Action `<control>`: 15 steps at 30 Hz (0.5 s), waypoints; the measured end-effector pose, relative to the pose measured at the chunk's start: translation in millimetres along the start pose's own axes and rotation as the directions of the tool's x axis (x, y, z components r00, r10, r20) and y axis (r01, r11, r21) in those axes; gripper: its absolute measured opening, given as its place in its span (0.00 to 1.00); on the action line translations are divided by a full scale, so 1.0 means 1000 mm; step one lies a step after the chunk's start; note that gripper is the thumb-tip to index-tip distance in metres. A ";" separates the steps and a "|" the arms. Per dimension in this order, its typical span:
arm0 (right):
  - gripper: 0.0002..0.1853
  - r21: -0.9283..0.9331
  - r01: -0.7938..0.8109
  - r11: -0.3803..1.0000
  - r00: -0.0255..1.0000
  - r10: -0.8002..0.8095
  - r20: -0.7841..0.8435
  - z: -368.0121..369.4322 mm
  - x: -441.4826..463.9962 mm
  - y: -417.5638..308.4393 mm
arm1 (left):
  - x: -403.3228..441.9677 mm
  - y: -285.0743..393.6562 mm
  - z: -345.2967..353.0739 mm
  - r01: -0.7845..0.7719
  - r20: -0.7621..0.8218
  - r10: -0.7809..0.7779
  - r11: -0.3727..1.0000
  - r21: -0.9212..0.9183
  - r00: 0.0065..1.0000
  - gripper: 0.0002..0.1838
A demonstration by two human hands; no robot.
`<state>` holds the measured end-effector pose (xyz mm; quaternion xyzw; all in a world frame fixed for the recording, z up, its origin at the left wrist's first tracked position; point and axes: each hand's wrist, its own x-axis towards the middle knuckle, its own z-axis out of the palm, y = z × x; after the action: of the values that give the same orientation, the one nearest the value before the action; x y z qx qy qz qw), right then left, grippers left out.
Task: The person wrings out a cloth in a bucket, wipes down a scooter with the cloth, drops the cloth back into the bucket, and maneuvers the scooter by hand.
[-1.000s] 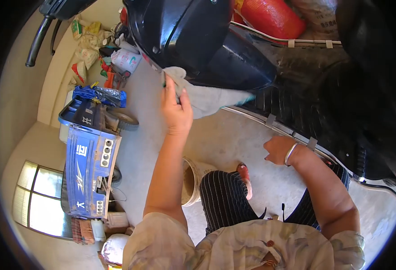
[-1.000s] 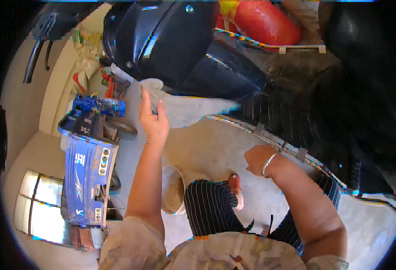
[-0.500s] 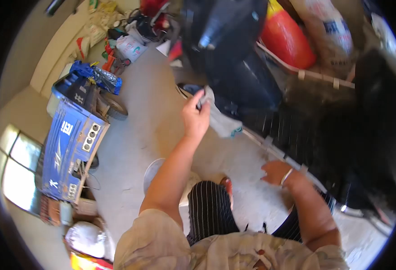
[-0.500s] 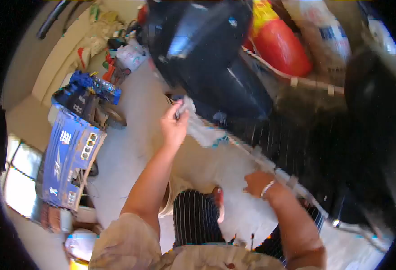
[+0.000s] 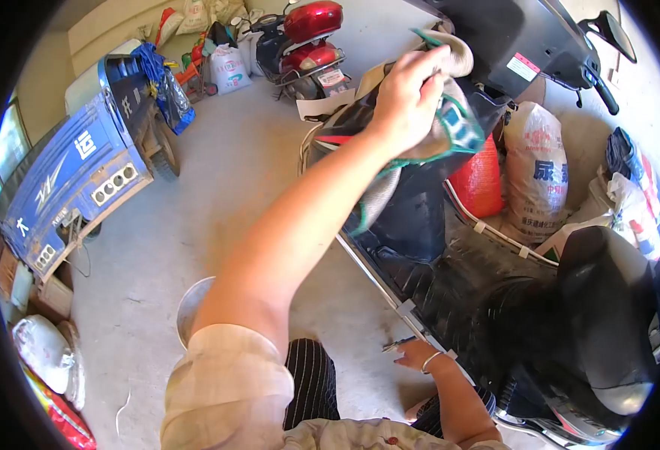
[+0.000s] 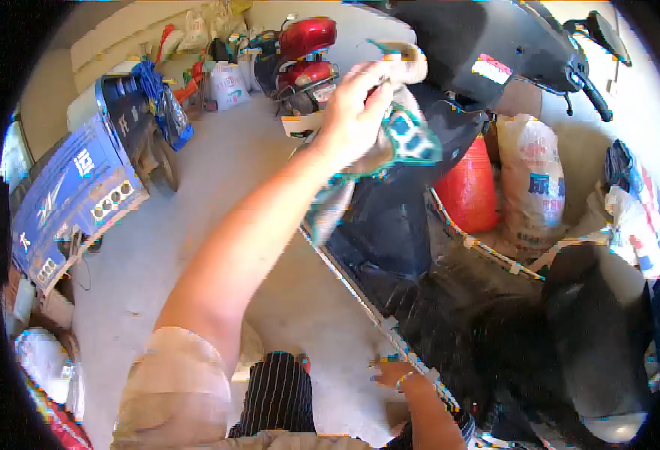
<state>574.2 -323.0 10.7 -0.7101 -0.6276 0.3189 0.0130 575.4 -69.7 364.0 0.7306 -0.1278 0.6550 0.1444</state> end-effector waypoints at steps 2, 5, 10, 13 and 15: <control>0.21 -0.038 -0.037 0.999 0.999 0.038 0.014 0.005 0.000 0.004 | -0.015 -0.002 -0.009 0.226 -0.013 -0.226 0.974 0.021 0.974 0.19; 0.22 0.002 -0.011 1.000 0.998 0.011 -0.063 0.015 0.001 0.016 | -0.062 -0.041 -0.024 0.394 -0.001 -0.677 0.429 -0.813 0.736 0.21; 0.20 -0.041 -0.011 0.999 0.999 0.013 0.034 0.001 0.007 0.006 | -0.064 -0.043 -0.026 0.229 -0.081 -0.218 0.957 0.176 0.973 0.14; 0.20 0.020 0.028 0.999 0.999 -0.028 -0.030 0.010 0.022 0.007 | -0.040 0.023 -0.005 0.106 -0.062 -0.093 0.965 0.241 0.994 0.19; 0.20 0.006 0.050 0.999 0.999 -0.050 -0.004 0.006 0.025 0.000 | -0.026 0.055 0.000 0.033 0.009 -0.036 0.967 0.253 0.999 0.20</control>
<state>571.7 -303.0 -4.4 -0.6947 -0.6442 0.3191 0.0245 551.7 -120.2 340.5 0.7496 -0.0315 0.6583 0.0605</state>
